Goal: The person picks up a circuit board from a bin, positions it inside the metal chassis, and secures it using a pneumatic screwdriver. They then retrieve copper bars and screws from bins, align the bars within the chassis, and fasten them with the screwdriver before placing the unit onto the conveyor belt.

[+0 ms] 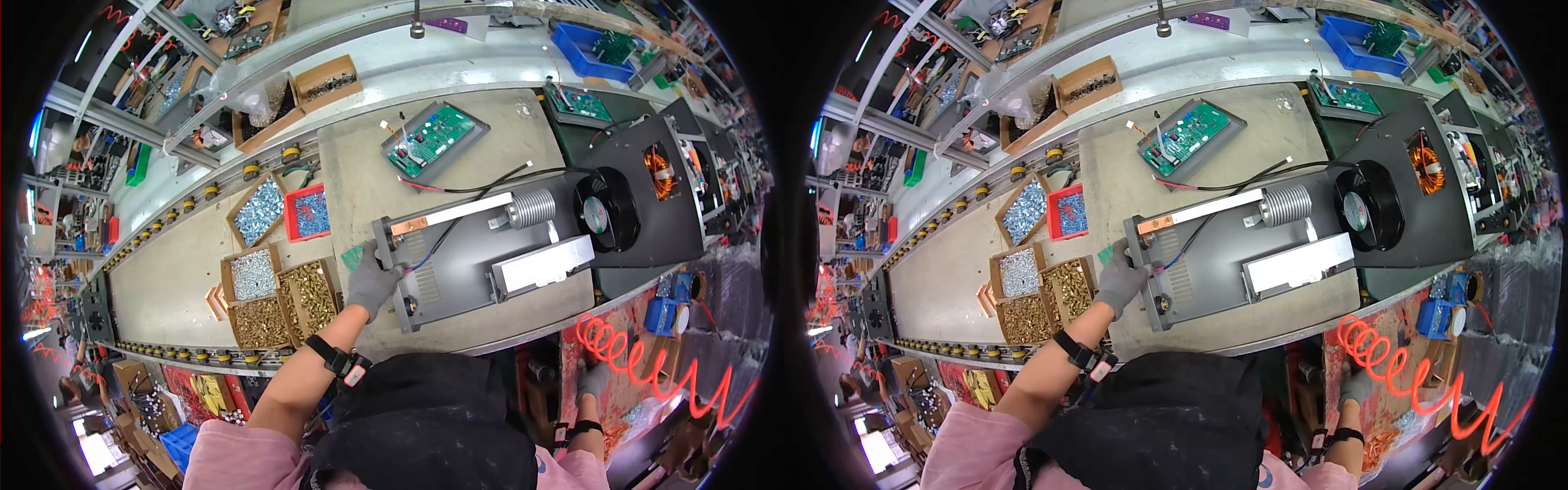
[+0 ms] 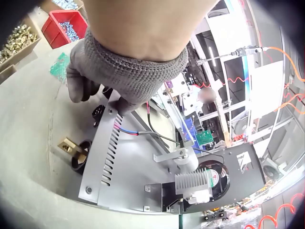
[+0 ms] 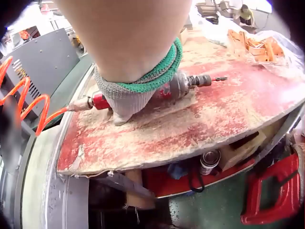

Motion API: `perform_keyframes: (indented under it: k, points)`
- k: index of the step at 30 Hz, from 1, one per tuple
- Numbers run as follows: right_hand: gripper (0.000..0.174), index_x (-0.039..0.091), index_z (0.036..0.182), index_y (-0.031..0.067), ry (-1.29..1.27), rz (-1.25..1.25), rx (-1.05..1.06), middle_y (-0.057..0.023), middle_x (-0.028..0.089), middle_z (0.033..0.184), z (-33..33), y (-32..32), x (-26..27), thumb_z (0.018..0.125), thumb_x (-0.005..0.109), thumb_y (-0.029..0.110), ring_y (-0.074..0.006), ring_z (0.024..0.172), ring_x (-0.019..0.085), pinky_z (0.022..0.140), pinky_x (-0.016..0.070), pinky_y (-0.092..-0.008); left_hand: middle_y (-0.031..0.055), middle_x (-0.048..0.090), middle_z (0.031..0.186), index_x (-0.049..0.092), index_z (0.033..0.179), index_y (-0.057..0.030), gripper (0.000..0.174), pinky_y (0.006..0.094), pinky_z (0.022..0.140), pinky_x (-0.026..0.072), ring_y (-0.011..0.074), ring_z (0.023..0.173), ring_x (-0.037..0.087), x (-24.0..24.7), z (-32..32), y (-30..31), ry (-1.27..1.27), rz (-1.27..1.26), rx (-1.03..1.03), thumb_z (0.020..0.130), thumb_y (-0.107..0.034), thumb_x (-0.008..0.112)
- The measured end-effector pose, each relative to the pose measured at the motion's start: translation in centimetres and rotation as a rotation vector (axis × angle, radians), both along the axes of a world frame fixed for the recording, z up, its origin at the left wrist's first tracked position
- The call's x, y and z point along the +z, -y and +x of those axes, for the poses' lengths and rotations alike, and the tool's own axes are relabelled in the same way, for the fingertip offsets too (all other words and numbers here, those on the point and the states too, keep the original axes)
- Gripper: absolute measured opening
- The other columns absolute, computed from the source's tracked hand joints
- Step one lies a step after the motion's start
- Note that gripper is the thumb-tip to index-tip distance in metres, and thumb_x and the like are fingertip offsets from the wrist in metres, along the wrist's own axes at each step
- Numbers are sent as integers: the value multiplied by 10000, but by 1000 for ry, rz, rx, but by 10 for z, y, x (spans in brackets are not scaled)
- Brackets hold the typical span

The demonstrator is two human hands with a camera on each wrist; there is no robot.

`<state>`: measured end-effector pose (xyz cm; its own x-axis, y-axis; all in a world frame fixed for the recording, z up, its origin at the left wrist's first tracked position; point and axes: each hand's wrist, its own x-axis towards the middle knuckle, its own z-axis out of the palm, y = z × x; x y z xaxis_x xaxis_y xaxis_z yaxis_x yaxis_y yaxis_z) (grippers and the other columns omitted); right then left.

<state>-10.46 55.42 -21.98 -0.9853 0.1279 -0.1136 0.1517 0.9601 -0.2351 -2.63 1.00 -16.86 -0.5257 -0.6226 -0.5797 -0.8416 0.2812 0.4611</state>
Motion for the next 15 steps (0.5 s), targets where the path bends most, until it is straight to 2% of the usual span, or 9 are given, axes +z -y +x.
perform_keyframes:
  k: [1, 2, 4, 5, 7, 9, 11, 13, 15]
  points:
    - [598, 485, 1210, 20, -49, 250, 28, -179, 592, 1099, -2, -11, -1, 708, 756, 199, -347, 990, 573, 843, 464, -399, 172, 612, 1091, 291, 1371, -96, 789, 392, 871, 470, 334, 1010, 604, 3, -3, 3, 41, 30, -11, 741, -326, 707]
    - [598, 485, 1210, 20, -51, 240, 29, -179, 592, 1099, -5, -21, -3, 708, 756, 199, -347, 990, 573, 843, 464, -399, 172, 612, 1091, 291, 1371, -96, 789, 392, 871, 470, 334, 1010, 604, 3, -7, 4, 40, 21, -10, 741, -326, 707]
    - [553, 527, 1178, 12, 63, 536, 41, -185, 625, 995, -13, -33, -4, 709, 738, 215, -371, 921, 588, 831, 470, -445, 183, 560, 1171, 293, 1386, -93, 821, 383, 894, 461, 320, 1068, 571, -4, -18, 9, 162, -377, -130, 724, -320, 722]
    - [553, 527, 1178, 12, 44, 530, 35, -185, 625, 995, -21, -22, 10, 709, 738, 215, -371, 921, 588, 831, 470, -445, 183, 560, 1171, 293, 1386, -93, 821, 383, 894, 461, 320, 1068, 571, -10, -25, 15, 143, -385, -127, 724, -320, 722]
    - [478, 584, 1100, -11, 381, 391, 273, -155, 647, 909, -44, 21, 59, 728, 730, 253, -338, 855, 615, 782, 491, -425, 196, 493, 1269, 279, 1401, -96, 849, 388, 918, 450, 326, 1129, 529, -25, -38, 27, 59, -257, -84, 713, -324, 722]
    - [394, 623, 1038, 3, 567, -167, 315, -132, 644, 833, -59, 66, 96, 761, 711, 269, -296, 802, 626, 730, 505, -391, 219, 540, 1201, 308, 1367, -80, 799, 412, 903, 459, 365, 1074, 557, -42, -37, 28, -87, -108, -68, 708, -286, 710]
    - [397, 618, 1060, 19, 608, -373, 554, -135, 640, 846, -82, 169, 176, 780, 708, 284, -254, 798, 632, 723, 505, -341, 226, 569, 1150, 332, 1335, -71, 747, 422, 883, 469, 381, 1039, 574, -40, -32, 24, -122, -69, -92, 711, -261, 697]
    - [398, 610, 1095, 35, 398, -253, 845, -136, 644, 909, -115, 251, 238, 797, 699, 283, -226, 830, 635, 741, 503, -321, 222, 589, 1117, 348, 1310, -69, 705, 428, 862, 478, 387, 1015, 585, -37, -16, 14, -124, -33, -102, 717, -245, 686]
    - [416, 591, 1125, 31, 72, -410, 1049, -134, 638, 963, -154, 320, 274, 806, 696, 278, -214, 827, 630, 742, 500, -316, 219, 598, 1097, 344, 1301, -71, 693, 437, 839, 486, 393, 987, 594, -45, 4, -1, -146, 9, -52, 719, -237, 682]
